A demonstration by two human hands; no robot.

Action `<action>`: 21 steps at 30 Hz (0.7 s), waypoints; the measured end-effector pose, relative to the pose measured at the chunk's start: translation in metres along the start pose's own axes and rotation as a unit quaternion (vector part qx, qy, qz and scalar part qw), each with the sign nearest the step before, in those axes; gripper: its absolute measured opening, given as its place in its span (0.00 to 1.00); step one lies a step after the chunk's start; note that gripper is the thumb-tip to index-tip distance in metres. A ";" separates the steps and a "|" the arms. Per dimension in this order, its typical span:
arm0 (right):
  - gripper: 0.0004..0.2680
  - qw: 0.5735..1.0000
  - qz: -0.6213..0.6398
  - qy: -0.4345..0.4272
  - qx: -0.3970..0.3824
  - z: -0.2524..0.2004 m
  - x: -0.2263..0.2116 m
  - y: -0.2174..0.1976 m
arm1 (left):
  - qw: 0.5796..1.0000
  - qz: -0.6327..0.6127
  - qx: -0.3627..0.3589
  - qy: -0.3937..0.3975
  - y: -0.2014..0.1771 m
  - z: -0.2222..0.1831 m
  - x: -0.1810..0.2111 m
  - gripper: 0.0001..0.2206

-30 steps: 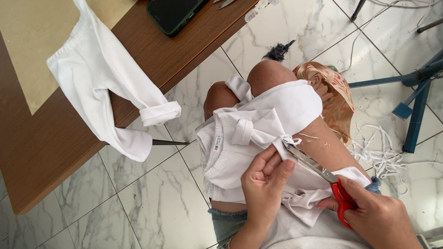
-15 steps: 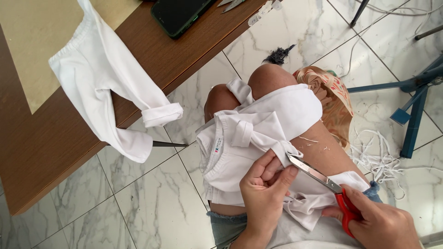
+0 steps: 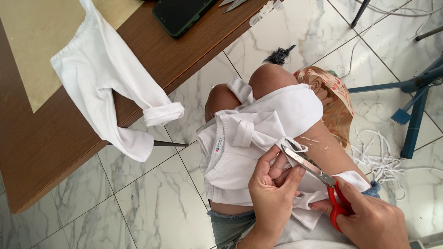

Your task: Trimming loose threads and excess fabric from white baby garments using scissors

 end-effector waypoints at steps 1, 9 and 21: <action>0.24 1.000 0.013 0.007 -0.010 -0.001 0.002 0.002 | 1.000 -0.005 0.001 0.009 0.000 0.000 0.002 0.22; 0.17 0.997 0.037 0.034 -0.056 -0.024 0.035 0.026 | 0.995 -0.075 -0.001 0.070 -0.002 0.003 0.010 0.19; 0.11 0.861 0.442 0.251 -0.008 0.029 0.013 -0.018 | 0.966 0.130 -0.058 0.216 -0.012 -0.006 0.005 0.06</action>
Point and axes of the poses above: each hand's wrist, its own z-axis towards the middle knuckle, its own y-axis out of the palm, x = y × z, the point moved 9 cm from there along z, towards the middle knuckle, and after that the axes turned 13 degrees about z, right-handed, at the moved point
